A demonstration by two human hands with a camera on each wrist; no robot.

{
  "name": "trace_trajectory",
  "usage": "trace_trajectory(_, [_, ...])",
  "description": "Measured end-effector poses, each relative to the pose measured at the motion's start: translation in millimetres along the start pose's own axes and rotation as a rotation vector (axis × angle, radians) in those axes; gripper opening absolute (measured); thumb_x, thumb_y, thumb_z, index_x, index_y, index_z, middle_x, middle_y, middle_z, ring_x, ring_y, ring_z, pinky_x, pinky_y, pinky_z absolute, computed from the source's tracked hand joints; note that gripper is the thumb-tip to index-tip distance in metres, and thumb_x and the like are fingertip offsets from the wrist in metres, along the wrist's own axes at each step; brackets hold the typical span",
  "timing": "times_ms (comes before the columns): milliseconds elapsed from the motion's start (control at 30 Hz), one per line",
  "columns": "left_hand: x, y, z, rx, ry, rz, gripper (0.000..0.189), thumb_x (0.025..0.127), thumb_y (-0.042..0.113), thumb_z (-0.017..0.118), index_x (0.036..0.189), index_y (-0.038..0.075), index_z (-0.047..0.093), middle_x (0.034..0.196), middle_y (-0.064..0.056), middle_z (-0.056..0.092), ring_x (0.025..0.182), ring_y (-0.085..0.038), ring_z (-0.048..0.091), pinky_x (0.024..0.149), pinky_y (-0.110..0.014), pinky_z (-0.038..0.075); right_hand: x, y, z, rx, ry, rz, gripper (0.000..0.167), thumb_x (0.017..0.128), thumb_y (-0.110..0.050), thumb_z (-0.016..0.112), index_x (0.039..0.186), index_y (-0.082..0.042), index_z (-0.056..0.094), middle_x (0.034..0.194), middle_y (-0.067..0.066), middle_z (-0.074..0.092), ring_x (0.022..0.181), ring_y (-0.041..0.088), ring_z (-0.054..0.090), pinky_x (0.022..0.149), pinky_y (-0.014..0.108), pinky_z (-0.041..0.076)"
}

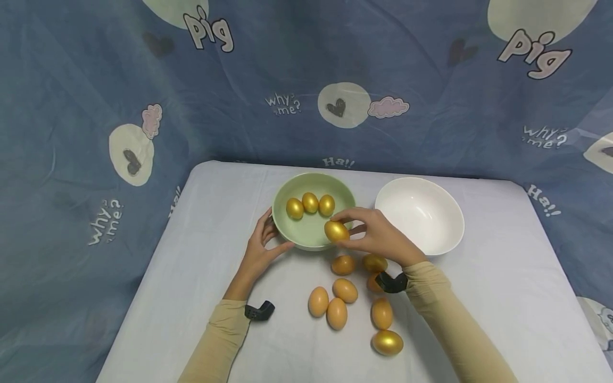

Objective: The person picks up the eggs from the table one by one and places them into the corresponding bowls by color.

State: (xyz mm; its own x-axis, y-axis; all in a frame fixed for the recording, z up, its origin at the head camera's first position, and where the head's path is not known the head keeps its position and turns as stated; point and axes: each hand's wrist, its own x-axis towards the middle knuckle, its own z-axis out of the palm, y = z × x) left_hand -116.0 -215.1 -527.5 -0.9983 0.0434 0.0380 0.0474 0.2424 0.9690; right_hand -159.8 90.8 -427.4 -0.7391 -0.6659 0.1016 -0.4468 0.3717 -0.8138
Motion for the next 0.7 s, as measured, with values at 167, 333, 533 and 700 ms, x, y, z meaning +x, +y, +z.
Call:
trace_trajectory(167, [5.6,-19.8,0.9,0.009,0.013,0.008,0.109,0.083,0.007,0.087,0.166,0.016,0.018,0.167,-0.015,0.036,0.147,-0.035,0.046,0.125,-0.047,0.042,19.8,-1.8,-2.3,-0.010,-0.004,0.029,0.048,0.085,-0.019,0.087,0.129,-0.016,0.069,0.131,0.000,0.071,0.123,0.021,0.066,0.097,0.041,0.064])
trace_trajectory(333, [5.3,-24.6,0.4,0.005,0.018,0.031,0.107,0.083,0.012,0.088,0.165,0.025,0.021,0.166,-0.008,0.038,0.145,-0.030,0.049,0.123,-0.043,0.045,39.8,-1.1,-4.9,0.005,-0.015,0.052,0.047,0.086,-0.018,0.086,0.130,-0.014,0.070,0.133,0.002,0.070,0.124,0.022,0.066,0.102,0.044,0.062])
trace_trajectory(533, [4.8,-25.0,-0.8,0.012,0.015,0.042,0.106,0.082,0.018,0.089,0.164,0.031,0.023,0.165,-0.004,0.039,0.144,-0.026,0.050,0.121,-0.036,0.046,61.9,3.5,-7.8,-0.009,-0.026,0.041,0.046,0.087,-0.017,0.085,0.129,-0.012,0.069,0.131,0.005,0.071,0.124,0.024,0.065,0.105,0.049,0.060])
trace_trajectory(700, [4.8,-25.4,-1.5,0.023,0.013,0.038,0.106,0.083,0.021,0.089,0.164,0.033,0.022,0.165,-0.002,0.039,0.143,-0.025,0.051,0.120,-0.028,0.047,76.9,8.3,-7.6,-0.004,-0.036,0.038,0.047,0.087,-0.011,0.083,0.131,-0.008,0.068,0.133,0.009,0.070,0.126,0.027,0.065,0.101,0.044,0.063])
